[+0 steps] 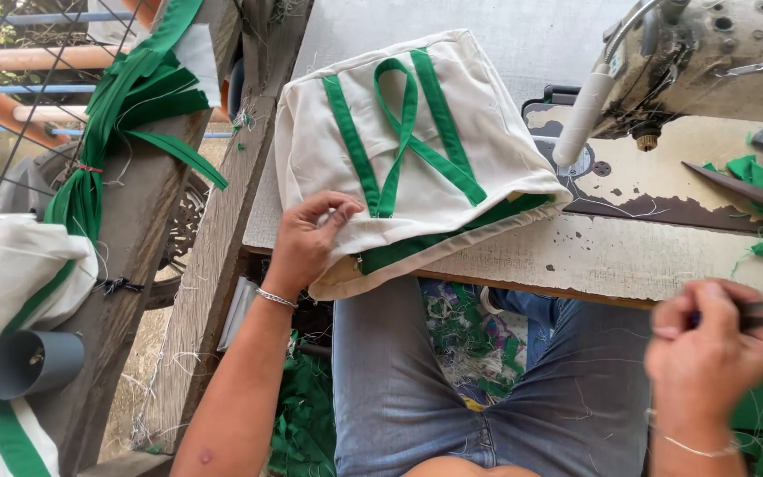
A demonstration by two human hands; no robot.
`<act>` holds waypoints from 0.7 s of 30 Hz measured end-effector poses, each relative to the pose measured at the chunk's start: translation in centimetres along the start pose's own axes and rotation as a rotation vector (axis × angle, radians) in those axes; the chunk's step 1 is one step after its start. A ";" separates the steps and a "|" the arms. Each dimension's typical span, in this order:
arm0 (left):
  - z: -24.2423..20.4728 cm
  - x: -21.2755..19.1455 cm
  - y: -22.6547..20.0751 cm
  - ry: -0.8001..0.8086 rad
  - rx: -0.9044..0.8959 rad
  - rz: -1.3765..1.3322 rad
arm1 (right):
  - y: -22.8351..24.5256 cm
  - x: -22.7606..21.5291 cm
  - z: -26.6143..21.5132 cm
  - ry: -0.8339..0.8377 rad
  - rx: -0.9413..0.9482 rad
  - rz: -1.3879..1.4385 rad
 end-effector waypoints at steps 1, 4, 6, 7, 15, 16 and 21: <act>-0.3 -0.8 -0.2 -0.057 -0.050 0.026 | 0.9 -1.1 1.0 0.090 -0.172 -0.310; -0.4 0.0 -4.7 -0.081 0.054 0.074 | 2.1 -0.3 1.3 0.268 -0.438 -0.866; -0.3 2.3 -8.6 -0.047 0.204 0.096 | 1.8 2.0 0.9 0.362 -0.508 -1.118; -0.2 4.2 -10.3 0.022 0.276 0.020 | 1.9 4.2 0.2 0.451 -0.624 -1.117; 2.6 15.6 -2.7 0.135 0.380 0.457 | -4.7 16.5 1.6 0.621 -0.827 -1.252; 3.4 15.0 -0.3 0.110 0.229 0.416 | -5.4 17.0 1.9 0.617 -0.805 -1.307; 5.2 12.6 1.8 0.126 -0.130 0.399 | -5.0 17.1 -0.5 0.665 -0.787 -1.209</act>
Point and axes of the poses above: each hand's wrist, its own z-axis towards the middle knuckle, its own x-axis out of the palm, y = z × x, the point moved 9 cm from there along z, towards the middle knuckle, and after that the axes turned 6 degrees about -z, right-handed, at the moved point
